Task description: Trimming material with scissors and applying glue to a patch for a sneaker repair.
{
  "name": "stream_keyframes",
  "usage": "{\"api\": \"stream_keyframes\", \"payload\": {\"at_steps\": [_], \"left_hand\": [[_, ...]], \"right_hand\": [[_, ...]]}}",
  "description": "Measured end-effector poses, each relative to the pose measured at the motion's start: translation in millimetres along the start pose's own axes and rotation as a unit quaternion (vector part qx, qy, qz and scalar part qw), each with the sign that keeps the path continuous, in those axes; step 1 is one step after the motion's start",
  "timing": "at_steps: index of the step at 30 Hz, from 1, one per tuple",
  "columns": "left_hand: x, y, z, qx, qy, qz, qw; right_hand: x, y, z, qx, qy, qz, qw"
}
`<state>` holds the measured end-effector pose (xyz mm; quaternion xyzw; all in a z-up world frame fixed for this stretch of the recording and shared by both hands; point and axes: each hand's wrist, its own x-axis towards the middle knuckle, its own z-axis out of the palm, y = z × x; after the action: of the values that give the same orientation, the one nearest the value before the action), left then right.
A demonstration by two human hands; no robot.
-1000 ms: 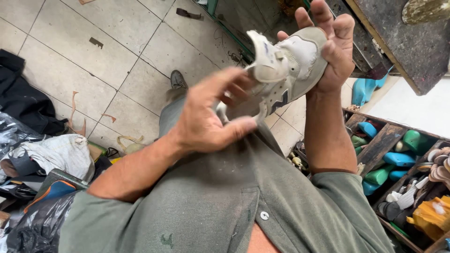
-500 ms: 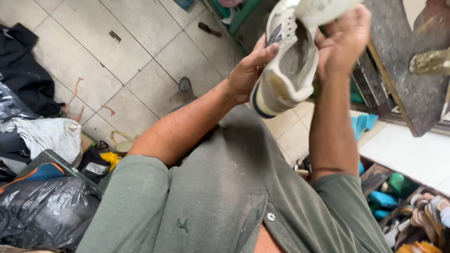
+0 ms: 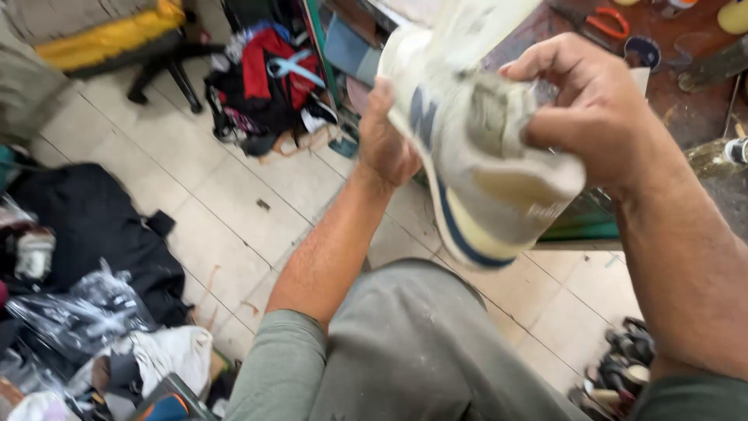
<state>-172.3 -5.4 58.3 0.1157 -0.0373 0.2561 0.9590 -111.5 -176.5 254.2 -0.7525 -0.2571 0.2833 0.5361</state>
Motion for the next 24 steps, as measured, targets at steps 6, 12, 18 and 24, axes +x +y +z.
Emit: {"api": "stream_keyframes", "payload": {"at_steps": [6, 12, 18, 24], "left_hand": [[1, 24, 22, 0.033, -0.137, 0.009, 0.990], [-3, 8, 18, -0.024, -0.139, -0.006, 0.990], [-2, -3, 8, -0.044, -0.115, -0.011, 0.992], [-4, -5, 10, -0.035, -0.129, 0.011, 0.991]], "right_hand": [[-13, -39, 17, -0.165, 0.002, -0.005, 0.986], [-21, -42, 22, -0.223, 0.080, -0.076, 0.968], [-24, -27, 19, -0.223, 0.146, -0.231, 0.936], [-26, -18, 15, -0.235, 0.153, -0.343, 0.897]]}}
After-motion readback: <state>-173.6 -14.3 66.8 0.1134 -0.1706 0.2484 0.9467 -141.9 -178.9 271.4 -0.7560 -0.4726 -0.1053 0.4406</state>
